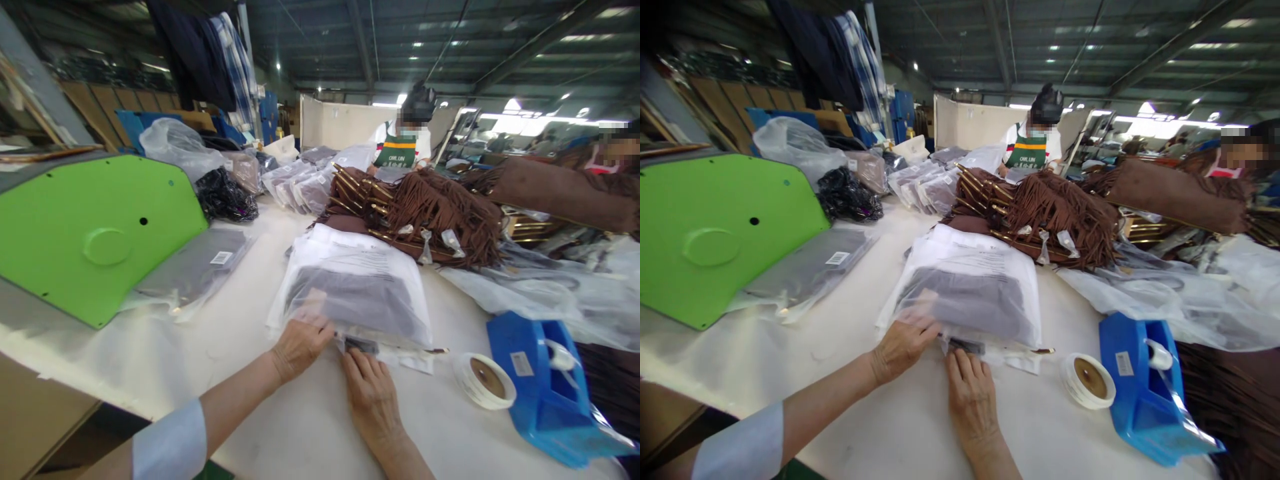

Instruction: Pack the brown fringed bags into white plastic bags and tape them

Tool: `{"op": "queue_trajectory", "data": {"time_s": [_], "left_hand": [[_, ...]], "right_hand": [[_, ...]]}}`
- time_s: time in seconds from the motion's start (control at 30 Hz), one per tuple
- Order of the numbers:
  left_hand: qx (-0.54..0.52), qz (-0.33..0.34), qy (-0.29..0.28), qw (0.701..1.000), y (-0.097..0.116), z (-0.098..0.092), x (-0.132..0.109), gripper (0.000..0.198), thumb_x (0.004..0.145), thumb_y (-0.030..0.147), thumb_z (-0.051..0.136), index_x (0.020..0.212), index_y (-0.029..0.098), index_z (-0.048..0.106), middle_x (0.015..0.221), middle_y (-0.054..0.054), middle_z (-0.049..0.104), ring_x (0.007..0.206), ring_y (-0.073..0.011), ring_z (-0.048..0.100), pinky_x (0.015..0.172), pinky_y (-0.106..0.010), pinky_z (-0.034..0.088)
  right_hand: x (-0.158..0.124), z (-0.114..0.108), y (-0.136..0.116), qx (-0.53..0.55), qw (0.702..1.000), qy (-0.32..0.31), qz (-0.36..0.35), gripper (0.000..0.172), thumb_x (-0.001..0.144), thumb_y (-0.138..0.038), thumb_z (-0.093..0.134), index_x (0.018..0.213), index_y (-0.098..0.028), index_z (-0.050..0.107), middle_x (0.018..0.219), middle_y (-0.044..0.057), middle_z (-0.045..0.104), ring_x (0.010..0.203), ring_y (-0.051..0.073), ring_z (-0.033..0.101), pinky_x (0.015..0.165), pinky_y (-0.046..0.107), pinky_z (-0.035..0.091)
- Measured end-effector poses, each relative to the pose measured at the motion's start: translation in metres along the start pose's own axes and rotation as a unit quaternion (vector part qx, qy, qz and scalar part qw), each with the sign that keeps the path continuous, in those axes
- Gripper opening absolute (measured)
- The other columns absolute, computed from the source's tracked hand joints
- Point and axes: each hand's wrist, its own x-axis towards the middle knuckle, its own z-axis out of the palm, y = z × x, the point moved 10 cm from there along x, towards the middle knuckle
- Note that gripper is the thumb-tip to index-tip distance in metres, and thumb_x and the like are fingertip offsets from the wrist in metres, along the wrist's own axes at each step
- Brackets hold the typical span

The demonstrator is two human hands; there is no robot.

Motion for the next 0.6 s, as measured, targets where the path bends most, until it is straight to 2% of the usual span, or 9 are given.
{"op": "queue_trajectory", "data": {"time_s": [0.13, 0.27, 0.37, 0.5, 0.6], "left_hand": [[0.006, 0.023, -0.002, 1.000, 0.002, 0.005, 0.000, 0.021, 0.088, 0.015, 0.043, 0.104, 0.013, 0.056, 0.093, -0.009, 0.064, 0.088, -0.0240, 0.058, 0.074, -0.039, 0.048], [0.053, 0.047, -0.013, 0.997, 0.007, 0.013, -0.003, 0.037, 0.087, 0.010, 0.040, 0.123, 0.014, 0.048, 0.116, -0.013, 0.059, 0.104, -0.0260, 0.055, 0.082, -0.040, 0.047], [0.067, 0.056, -0.014, 0.996, 0.009, 0.021, 0.000, 0.046, 0.087, 0.007, 0.036, 0.132, 0.018, 0.039, 0.130, -0.013, 0.050, 0.111, -0.0263, 0.052, 0.089, -0.042, 0.045], [-0.031, 0.071, -0.044, 0.996, 0.011, 0.040, 0.010, 0.042, 0.088, 0.012, 0.039, 0.129, 0.023, 0.044, 0.133, -0.012, 0.048, 0.124, -0.0290, 0.041, 0.099, -0.052, 0.035], [-0.111, 0.035, -0.078, 0.990, 0.005, 0.054, 0.017, 0.038, 0.088, 0.016, 0.043, 0.121, 0.031, 0.051, 0.131, -0.009, 0.051, 0.122, -0.0312, 0.044, 0.100, -0.061, 0.029]], "right_hand": [[0.004, 0.004, 0.007, -0.051, 0.998, 0.000, 0.030, 0.031, 0.087, -0.005, 0.031, 0.107, -0.010, 0.054, 0.090, 0.008, 0.063, 0.073, 0.018, 0.048, 0.066, 0.032, 0.035], [0.011, 0.013, 0.007, -0.075, 0.997, -0.014, 0.027, 0.025, 0.085, -0.004, 0.034, 0.091, -0.014, 0.056, 0.069, 0.005, 0.056, 0.062, 0.018, 0.045, 0.059, 0.031, 0.033], [0.013, 0.016, 0.005, -0.076, 0.997, -0.014, 0.025, 0.025, 0.083, -0.002, 0.033, 0.082, -0.015, 0.054, 0.066, 0.004, 0.052, 0.060, 0.017, 0.045, 0.058, 0.029, 0.034], [0.011, 0.014, -0.001, -0.061, 0.998, -0.015, 0.015, 0.023, 0.079, 0.000, 0.035, 0.078, -0.018, 0.051, 0.068, 0.005, 0.053, 0.061, 0.017, 0.047, 0.058, 0.028, 0.035], [0.006, 0.013, -0.010, -0.044, 0.999, -0.022, 0.005, 0.025, 0.073, 0.002, 0.037, 0.076, -0.019, 0.049, 0.066, 0.003, 0.052, 0.059, 0.017, 0.046, 0.055, 0.028, 0.034]]}}
